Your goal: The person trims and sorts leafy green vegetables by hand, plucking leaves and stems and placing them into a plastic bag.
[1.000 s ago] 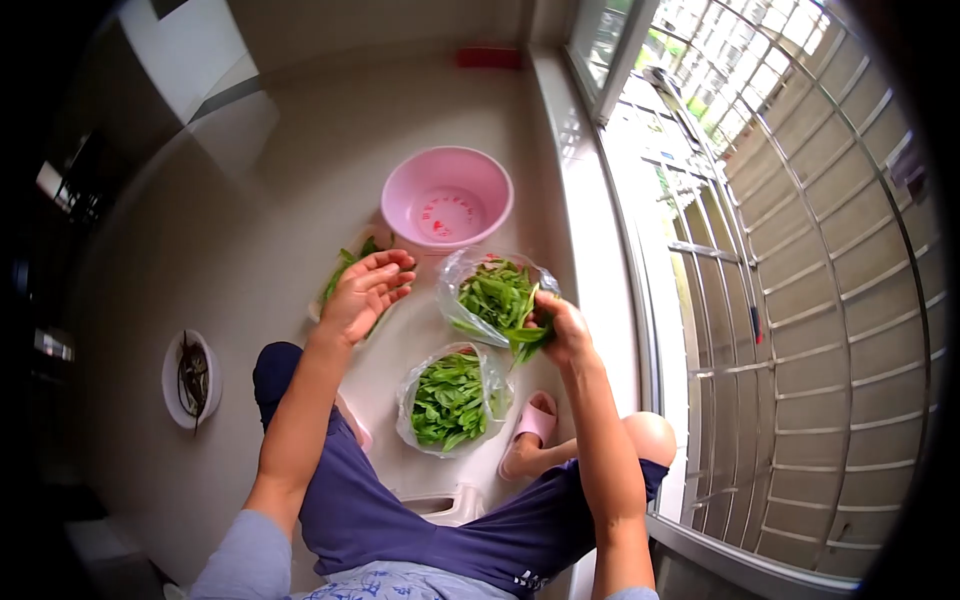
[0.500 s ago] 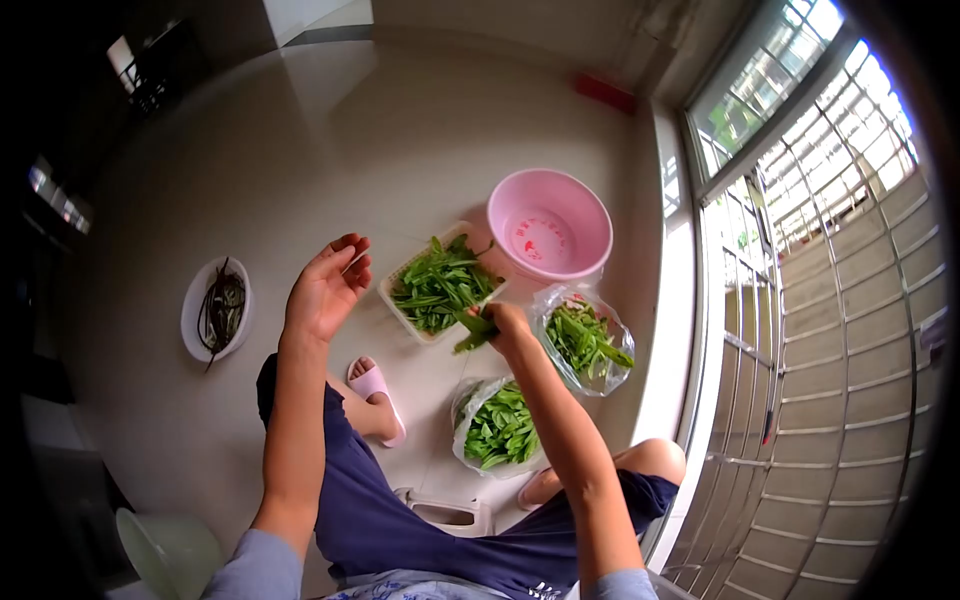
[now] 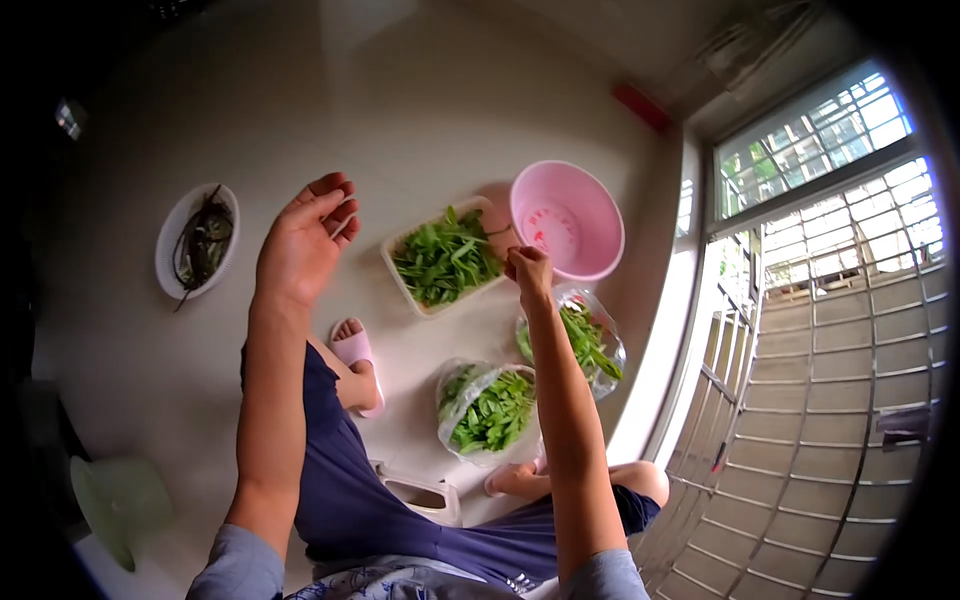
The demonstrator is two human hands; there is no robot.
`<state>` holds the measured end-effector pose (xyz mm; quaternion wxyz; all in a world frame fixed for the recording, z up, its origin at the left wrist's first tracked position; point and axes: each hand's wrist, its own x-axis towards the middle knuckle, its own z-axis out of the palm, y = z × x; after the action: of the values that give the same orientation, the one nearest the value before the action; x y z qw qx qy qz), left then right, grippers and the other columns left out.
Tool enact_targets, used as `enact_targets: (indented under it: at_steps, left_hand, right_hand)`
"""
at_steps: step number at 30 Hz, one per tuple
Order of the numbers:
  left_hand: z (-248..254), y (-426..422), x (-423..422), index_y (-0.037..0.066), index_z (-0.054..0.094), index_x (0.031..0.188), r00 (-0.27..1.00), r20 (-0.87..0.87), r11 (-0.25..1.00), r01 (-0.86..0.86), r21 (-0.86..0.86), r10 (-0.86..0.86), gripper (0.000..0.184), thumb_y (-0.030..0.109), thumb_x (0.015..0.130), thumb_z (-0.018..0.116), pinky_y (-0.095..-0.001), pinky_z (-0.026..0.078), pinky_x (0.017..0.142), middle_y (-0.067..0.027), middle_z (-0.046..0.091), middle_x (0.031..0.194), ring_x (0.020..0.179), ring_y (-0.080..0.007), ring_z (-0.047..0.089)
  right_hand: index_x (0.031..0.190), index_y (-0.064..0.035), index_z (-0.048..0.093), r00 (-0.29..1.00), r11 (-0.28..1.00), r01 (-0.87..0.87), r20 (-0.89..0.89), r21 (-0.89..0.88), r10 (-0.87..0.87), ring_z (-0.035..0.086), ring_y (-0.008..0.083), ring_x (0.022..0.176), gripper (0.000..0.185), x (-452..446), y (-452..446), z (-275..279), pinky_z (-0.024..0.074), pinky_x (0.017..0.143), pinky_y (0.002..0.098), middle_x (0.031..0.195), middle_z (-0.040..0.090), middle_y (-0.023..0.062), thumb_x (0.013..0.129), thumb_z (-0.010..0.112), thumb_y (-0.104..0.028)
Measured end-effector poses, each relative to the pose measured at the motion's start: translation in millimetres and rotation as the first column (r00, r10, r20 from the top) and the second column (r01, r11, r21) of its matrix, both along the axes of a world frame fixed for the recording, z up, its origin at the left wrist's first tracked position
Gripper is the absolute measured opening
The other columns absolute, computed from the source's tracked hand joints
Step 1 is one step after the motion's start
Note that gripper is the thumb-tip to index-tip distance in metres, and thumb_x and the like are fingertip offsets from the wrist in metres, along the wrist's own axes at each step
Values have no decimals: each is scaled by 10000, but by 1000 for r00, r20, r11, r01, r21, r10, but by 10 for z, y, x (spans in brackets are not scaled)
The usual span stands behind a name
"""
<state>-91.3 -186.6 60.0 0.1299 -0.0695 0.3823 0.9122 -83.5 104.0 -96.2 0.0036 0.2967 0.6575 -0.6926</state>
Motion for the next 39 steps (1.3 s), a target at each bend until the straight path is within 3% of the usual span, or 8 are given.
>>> enact_targets:
  at_steps: [4,14,18,20,24,26,34,39]
  left_hand:
    - [-41,124,47,77,523,833,996,-45,997,77,-8,-77,135,44,705,547,-236,372,695,-5,517,775,723,-104,471]
    - [-122,695,422,90,550,853,933,5,929,358,-97,-359,118,130,742,541,-222,380,672,-9,555,790,701,-82,495]
    - [-166,843,484,88,535,918,899,2,890,433,-141,-437,173,155,759,528,-240,380,697,8,549,826,750,-85,492]
    - [-172,888,498,92,535,918,894,-3,881,440,-176,-447,175,153,754,530,-244,374,703,9,547,843,764,-87,490]
    - [-189,924,488,90,526,933,883,12,865,462,-195,-469,186,137,753,520,-247,373,706,4,540,870,776,-90,488]
    - [-192,919,467,88,522,939,876,5,859,473,-195,-482,191,130,752,516,-245,373,707,1,538,880,779,-91,488]
    - [-175,896,453,63,508,951,869,4,855,488,-178,-495,205,107,751,508,-232,387,691,-8,535,875,757,-88,496]
    - [-192,881,518,50,513,943,865,48,846,500,-187,-500,192,87,755,498,-227,393,671,-18,540,870,731,-89,503]
  right_hand:
    - [786,4,559,994,995,-83,-65,60,87,527,117,608,100,969,183,39,449,592,220,675,542,40,723,529,-67]
    - [960,-15,560,824,919,-377,496,119,274,530,138,738,265,2252,190,-699,454,620,234,892,565,75,708,482,-39]
    - [926,-132,599,853,793,-467,435,392,288,380,318,1058,281,2366,154,-1296,317,885,305,1088,434,225,665,506,-175]
    - [967,-100,570,822,684,-527,507,504,259,433,306,927,296,2345,159,-1587,375,800,326,1079,469,91,684,485,-120]
    - [935,-70,563,816,624,-555,503,550,283,331,312,1061,260,2277,245,-1767,356,821,335,991,531,108,694,478,-118]
    - [991,-110,554,825,602,-564,417,566,381,453,320,971,341,2247,303,-1675,393,797,302,1160,351,240,667,447,-97]
    - [859,-136,613,779,636,-624,296,454,553,537,307,801,276,2339,64,-1373,416,729,327,850,570,154,667,416,-105]
    - [668,-105,647,922,816,-284,377,504,87,569,283,666,232,2266,58,-1228,445,666,312,678,586,151,594,437,-40]
